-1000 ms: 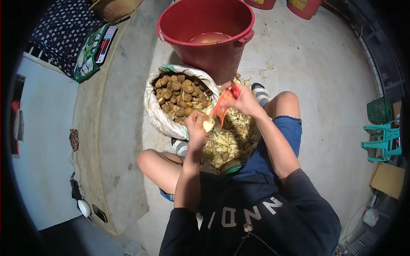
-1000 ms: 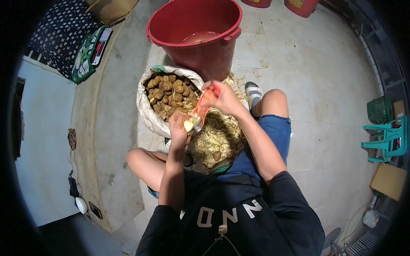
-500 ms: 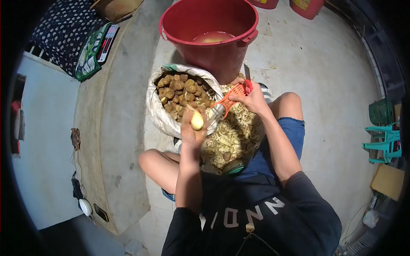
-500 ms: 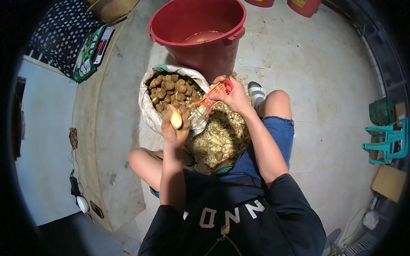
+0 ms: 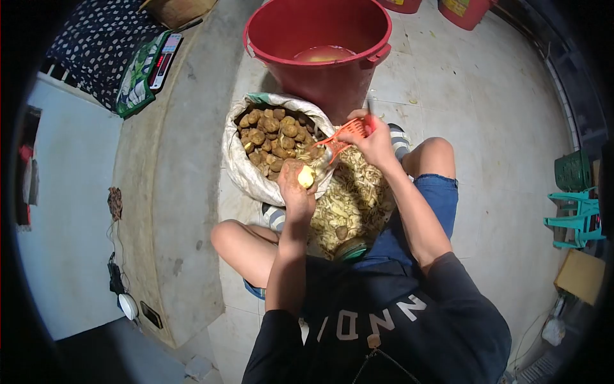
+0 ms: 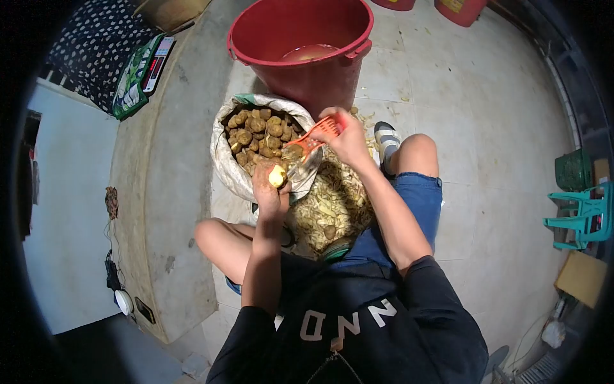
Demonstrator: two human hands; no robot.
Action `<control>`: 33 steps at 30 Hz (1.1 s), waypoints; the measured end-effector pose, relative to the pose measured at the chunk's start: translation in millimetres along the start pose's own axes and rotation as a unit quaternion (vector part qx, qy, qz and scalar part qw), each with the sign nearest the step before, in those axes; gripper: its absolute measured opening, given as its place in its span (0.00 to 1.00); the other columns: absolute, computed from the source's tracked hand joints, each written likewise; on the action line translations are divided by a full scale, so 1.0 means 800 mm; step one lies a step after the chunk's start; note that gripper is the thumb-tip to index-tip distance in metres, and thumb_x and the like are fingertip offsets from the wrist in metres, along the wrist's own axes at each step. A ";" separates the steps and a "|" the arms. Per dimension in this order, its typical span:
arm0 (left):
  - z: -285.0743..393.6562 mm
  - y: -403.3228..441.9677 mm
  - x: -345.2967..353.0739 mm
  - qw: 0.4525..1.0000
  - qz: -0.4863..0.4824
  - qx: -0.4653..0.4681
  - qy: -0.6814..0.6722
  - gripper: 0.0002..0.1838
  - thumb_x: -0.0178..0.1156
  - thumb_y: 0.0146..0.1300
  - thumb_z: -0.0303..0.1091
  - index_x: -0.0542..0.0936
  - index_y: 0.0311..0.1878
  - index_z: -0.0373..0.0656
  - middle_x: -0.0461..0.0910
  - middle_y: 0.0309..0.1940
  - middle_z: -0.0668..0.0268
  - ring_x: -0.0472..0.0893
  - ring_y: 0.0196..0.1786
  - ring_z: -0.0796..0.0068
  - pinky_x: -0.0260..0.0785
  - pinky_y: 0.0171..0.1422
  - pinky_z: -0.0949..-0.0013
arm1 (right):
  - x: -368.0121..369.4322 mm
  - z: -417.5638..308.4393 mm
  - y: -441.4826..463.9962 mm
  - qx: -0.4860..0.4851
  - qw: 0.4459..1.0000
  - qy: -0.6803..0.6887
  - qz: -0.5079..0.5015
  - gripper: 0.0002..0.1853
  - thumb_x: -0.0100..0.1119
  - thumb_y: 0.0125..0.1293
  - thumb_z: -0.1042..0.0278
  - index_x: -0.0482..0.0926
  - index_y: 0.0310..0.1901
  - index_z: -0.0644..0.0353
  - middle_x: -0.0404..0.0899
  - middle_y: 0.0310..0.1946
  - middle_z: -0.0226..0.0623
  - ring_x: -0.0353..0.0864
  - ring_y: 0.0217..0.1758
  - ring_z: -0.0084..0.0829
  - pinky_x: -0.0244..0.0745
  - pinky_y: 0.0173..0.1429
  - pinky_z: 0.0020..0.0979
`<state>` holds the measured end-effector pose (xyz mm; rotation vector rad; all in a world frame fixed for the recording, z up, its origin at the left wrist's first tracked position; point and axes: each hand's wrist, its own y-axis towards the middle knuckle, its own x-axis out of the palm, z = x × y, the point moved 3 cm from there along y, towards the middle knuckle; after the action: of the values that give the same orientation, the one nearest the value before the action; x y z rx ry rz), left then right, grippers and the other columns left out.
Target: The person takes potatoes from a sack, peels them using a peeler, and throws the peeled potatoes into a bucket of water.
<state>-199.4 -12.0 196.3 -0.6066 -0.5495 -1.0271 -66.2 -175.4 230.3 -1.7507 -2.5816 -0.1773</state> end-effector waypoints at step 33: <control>-0.024 -0.002 0.003 0.990 0.059 -0.126 0.003 0.10 0.46 0.68 0.40 0.74 0.36 0.48 0.78 0.27 0.71 0.73 0.21 0.77 0.56 0.20 0.76 | 0.011 -0.027 -0.026 -0.092 0.979 -0.144 -0.110 0.20 0.76 0.51 0.75 0.76 0.44 0.65 0.81 0.36 0.31 0.81 0.40 0.22 0.77 0.47 0.26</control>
<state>-197.0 -27.2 184.3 -0.8488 -0.3764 -0.9929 -90.1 -177.2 250.4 -1.6470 -3.0597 -0.1830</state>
